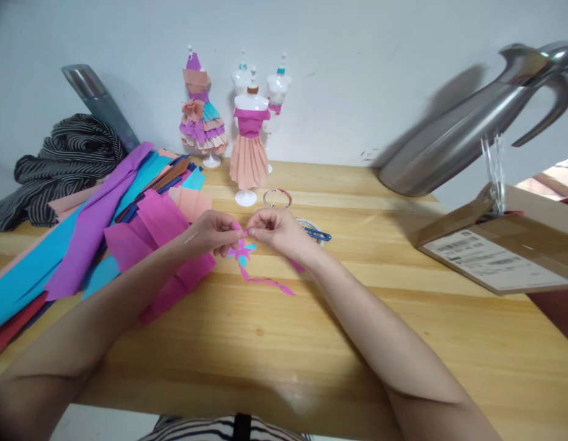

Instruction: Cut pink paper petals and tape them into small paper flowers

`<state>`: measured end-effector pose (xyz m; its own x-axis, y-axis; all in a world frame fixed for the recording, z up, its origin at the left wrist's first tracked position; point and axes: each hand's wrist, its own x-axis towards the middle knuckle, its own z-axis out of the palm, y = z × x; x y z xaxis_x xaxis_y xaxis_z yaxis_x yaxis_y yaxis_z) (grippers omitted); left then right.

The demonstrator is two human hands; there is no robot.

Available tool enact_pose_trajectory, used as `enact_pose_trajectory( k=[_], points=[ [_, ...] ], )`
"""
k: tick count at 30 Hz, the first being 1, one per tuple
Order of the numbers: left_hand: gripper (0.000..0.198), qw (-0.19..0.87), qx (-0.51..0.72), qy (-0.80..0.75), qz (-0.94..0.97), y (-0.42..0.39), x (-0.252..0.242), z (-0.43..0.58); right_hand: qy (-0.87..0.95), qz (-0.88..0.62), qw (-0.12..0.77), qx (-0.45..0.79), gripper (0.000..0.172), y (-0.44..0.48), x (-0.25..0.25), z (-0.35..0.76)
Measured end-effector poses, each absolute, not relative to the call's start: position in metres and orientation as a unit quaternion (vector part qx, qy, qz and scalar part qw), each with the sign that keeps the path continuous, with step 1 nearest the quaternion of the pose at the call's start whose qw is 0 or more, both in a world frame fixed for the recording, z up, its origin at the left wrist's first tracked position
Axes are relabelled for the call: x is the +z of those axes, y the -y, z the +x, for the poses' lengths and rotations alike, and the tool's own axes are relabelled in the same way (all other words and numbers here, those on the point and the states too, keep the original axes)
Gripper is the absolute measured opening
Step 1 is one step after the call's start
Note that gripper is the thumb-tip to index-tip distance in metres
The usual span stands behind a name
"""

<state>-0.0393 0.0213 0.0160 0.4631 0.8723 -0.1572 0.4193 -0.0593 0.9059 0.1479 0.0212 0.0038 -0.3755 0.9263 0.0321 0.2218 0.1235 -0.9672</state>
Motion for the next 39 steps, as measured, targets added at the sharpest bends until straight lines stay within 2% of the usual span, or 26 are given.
enact_pose_trajectory(
  k=[5, 12, 21, 28, 33, 36, 39],
  points=[
    [0.026, 0.539, 0.167, -0.451, 0.691, -0.023, 0.022, -0.046, 0.664, -0.445, 0.338, 0.496, 0.018, -0.021, 0.006, 0.149],
    [0.032, 0.527, 0.182, -0.479, 0.678, -0.031, 0.016, -0.049, 0.655, -0.461, 0.32, 0.507, 0.02, -0.022, 0.003, 0.149],
    [0.02, 0.485, 0.186, -0.501, 0.692, -0.032, 0.007, -0.046, 0.664, -0.449, 0.281, 0.528, 0.015, -0.024, -0.01, 0.146],
    [0.02, 0.456, 0.182, -0.508, 0.708, -0.038, -0.003, -0.047, 0.708, -0.451, 0.255, 0.479, 0.013, -0.025, -0.016, 0.142],
    [0.019, 0.455, 0.181, -0.519, 0.701, -0.038, -0.008, -0.046, 0.759, -0.465, 0.231, 0.393, 0.011, -0.025, -0.025, 0.141],
    [0.015, 0.463, 0.198, -0.538, 0.676, -0.037, -0.004, -0.044, 0.751, -0.476, 0.236, 0.392, 0.011, -0.024, -0.026, 0.14],
    [0.011, 0.482, 0.238, -0.546, 0.643, -0.039, 0.002, -0.044, 0.693, -0.498, 0.277, 0.441, 0.014, -0.023, -0.023, 0.139]
  ],
)
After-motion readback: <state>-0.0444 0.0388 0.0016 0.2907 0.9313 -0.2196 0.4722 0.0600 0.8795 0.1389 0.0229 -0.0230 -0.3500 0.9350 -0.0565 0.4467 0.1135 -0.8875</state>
